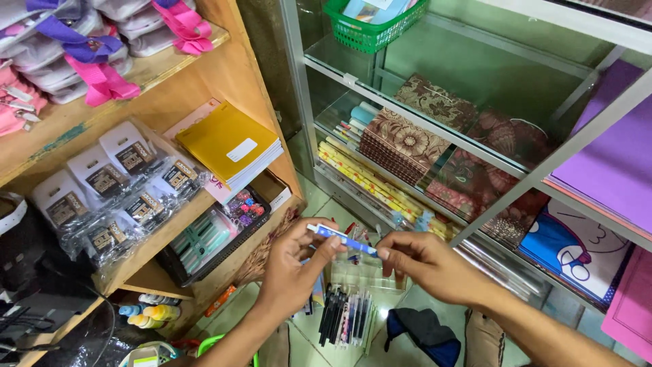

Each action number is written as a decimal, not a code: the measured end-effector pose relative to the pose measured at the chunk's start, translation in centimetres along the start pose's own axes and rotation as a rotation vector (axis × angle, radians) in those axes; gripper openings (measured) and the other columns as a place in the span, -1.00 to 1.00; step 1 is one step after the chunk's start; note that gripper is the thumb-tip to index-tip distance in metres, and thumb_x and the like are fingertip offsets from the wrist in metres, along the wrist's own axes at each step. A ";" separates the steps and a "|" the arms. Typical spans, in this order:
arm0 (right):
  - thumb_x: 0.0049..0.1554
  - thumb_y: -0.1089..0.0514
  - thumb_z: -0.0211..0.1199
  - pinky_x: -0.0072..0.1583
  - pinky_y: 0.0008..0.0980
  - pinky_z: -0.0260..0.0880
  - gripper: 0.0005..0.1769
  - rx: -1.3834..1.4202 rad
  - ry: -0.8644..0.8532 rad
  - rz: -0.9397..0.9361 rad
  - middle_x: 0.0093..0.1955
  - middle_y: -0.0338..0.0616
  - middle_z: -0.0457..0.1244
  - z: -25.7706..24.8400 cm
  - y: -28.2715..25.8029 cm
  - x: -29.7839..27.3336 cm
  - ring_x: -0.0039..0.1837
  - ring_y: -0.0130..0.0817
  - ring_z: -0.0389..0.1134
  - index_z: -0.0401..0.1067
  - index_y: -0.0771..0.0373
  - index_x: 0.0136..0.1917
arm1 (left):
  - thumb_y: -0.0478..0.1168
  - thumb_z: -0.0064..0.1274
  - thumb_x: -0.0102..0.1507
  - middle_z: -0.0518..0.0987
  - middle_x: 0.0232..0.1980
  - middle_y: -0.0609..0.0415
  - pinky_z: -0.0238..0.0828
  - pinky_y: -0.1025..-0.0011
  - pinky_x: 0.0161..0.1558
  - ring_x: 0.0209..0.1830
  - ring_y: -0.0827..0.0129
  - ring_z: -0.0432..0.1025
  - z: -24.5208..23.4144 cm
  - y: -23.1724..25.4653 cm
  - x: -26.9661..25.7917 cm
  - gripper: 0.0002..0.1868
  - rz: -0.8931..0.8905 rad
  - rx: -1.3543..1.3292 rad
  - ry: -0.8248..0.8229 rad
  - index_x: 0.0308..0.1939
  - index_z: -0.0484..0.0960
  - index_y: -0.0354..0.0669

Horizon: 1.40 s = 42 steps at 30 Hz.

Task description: The person is organizing pens in a clear plastic container. They pick up pens, remove their caps, and place them into the container. The person handles various pens, including blue and white ones, and arranges them in the container.

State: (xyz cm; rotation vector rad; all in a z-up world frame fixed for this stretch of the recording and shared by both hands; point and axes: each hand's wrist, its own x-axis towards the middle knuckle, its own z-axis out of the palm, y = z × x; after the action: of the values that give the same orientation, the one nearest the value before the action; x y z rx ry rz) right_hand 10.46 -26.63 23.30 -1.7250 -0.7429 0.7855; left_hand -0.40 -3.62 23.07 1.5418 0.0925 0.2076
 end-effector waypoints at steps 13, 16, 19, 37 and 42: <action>0.24 -0.02 0.21 -0.24 -0.45 0.26 -0.69 -0.088 -0.071 0.062 -0.34 -0.30 0.30 1.2 -0.9 -0.2 -0.28 -0.58 0.22 0.53 0.28 -0.09 | -0.23 0.13 0.34 0.59 -0.28 0.19 0.33 0.57 -0.23 -0.30 0.62 0.39 0.5 -0.7 0.3 -0.72 -0.106 -0.076 0.007 0.09 0.64 -0.26; 0.22 -0.02 0.21 -0.24 -0.42 0.28 -0.72 -0.167 -0.059 0.041 -0.34 -0.29 0.33 1.7 -1.2 -0.2 -0.28 -0.57 0.26 0.52 0.25 -0.06 | -0.22 0.11 0.33 0.60 -0.27 0.19 0.33 0.56 -0.25 -0.30 0.61 0.40 0.7 -0.3 0.3 -0.68 -0.134 -0.043 0.002 0.14 0.64 -0.21; 0.21 -0.02 0.21 -0.24 -0.37 0.31 -0.71 -0.267 -0.052 0.042 -0.36 -0.24 0.35 2.6 -1.0 -0.3 -0.30 -0.50 0.31 0.48 0.26 -0.11 | -0.23 0.11 0.30 0.62 -0.17 0.19 0.41 0.53 -0.19 -0.22 0.61 0.44 0.9 -0.8 0.5 -0.65 -0.064 -0.043 0.004 0.16 0.60 -0.20; 0.27 -0.06 0.12 -0.11 -0.43 0.33 -0.60 0.014 -0.134 0.024 -0.31 -0.29 0.34 3.8 -0.5 -0.8 -0.20 -0.53 0.30 0.46 0.29 -0.21 | -0.32 0.13 0.34 0.63 -0.16 0.09 0.42 0.55 -0.14 -0.17 0.54 0.46 1.7 -1.5 0.6 -0.67 0.095 -0.028 0.147 0.18 0.53 -0.28; 0.28 -0.05 0.11 -0.18 -0.46 0.27 -0.60 0.144 -0.065 0.080 -0.36 -0.30 0.28 3.4 0.4 -0.2 -0.26 -0.55 0.24 0.44 0.29 -0.23 | -0.34 0.14 0.28 0.62 -0.22 0.10 0.46 0.57 -0.16 -0.24 0.55 0.51 1.6 1.0 0.9 -0.69 0.057 -0.109 0.178 0.10 0.49 -0.27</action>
State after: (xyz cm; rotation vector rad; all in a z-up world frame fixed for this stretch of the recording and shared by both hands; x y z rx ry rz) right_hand 7.73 -25.01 22.16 -1.6142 -0.6479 0.9314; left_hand 0.73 -5.02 24.19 1.4165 0.1749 0.3894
